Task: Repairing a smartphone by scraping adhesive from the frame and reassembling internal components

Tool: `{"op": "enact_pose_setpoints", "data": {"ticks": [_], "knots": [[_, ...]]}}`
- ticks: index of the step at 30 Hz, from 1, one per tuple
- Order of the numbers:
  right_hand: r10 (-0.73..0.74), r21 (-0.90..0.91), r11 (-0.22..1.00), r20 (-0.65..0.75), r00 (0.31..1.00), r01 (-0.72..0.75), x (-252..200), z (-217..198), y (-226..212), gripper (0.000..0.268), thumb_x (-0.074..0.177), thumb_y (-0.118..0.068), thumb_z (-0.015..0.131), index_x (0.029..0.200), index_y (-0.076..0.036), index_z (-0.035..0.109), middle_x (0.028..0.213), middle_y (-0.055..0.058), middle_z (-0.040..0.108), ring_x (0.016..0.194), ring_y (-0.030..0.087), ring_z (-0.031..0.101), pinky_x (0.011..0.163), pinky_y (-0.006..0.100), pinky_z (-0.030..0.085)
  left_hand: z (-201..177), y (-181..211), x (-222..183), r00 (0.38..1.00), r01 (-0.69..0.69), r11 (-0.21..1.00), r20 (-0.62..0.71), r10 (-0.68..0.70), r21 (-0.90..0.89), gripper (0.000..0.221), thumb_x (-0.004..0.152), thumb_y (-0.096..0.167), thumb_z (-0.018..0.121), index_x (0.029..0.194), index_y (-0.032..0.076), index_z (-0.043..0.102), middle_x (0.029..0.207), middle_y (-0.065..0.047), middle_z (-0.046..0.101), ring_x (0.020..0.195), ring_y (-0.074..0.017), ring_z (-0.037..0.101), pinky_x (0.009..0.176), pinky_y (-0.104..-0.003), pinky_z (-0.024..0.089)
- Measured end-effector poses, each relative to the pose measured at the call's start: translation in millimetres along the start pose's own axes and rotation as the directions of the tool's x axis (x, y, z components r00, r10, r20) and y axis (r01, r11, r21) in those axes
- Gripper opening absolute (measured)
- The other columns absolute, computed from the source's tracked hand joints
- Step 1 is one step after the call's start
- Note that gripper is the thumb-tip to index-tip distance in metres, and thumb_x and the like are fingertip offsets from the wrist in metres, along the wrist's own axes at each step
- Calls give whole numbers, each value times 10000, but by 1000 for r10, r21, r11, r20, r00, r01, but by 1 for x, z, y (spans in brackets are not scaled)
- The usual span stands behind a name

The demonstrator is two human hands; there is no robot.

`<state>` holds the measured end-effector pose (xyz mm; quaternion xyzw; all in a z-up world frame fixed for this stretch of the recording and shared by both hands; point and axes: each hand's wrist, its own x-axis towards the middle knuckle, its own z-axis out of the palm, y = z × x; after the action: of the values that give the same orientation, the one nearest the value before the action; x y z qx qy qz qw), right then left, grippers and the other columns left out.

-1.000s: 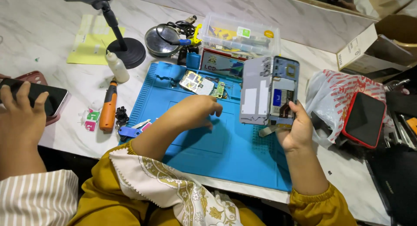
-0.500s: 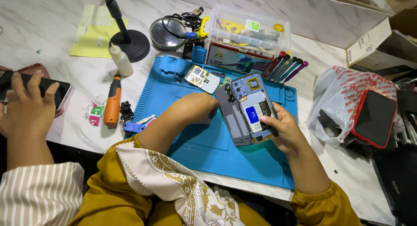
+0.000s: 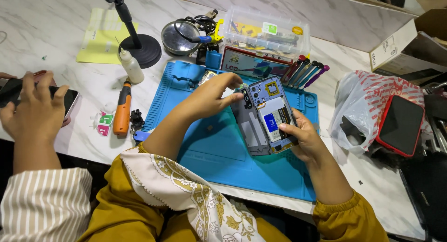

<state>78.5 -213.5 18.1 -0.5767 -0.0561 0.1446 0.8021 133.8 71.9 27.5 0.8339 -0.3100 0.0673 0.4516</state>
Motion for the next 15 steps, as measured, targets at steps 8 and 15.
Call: {"op": "enact_pose_setpoints", "data": {"ticks": [8,15], "knots": [[60,-49,997,-72,996,-64,-3,-2,13,320,917,-69,681,1216,-53,570,952,146,710,796,280,756,701,445,646,33,-12,5,991,137,982,32,-134,-131,240,1053,273,547,981,98,695,793,-168,708,817,-387,696,759,-453,542],[-206,-217,965,-283,937,147,-3,8,7,228,993,-127,691,1141,-100,520,903,28,638,790,139,682,712,315,621,39,-18,10,959,258,954,-77,-272,-156,255,1042,298,559,877,146,681,603,-55,659,584,-199,689,622,-314,544]]}}
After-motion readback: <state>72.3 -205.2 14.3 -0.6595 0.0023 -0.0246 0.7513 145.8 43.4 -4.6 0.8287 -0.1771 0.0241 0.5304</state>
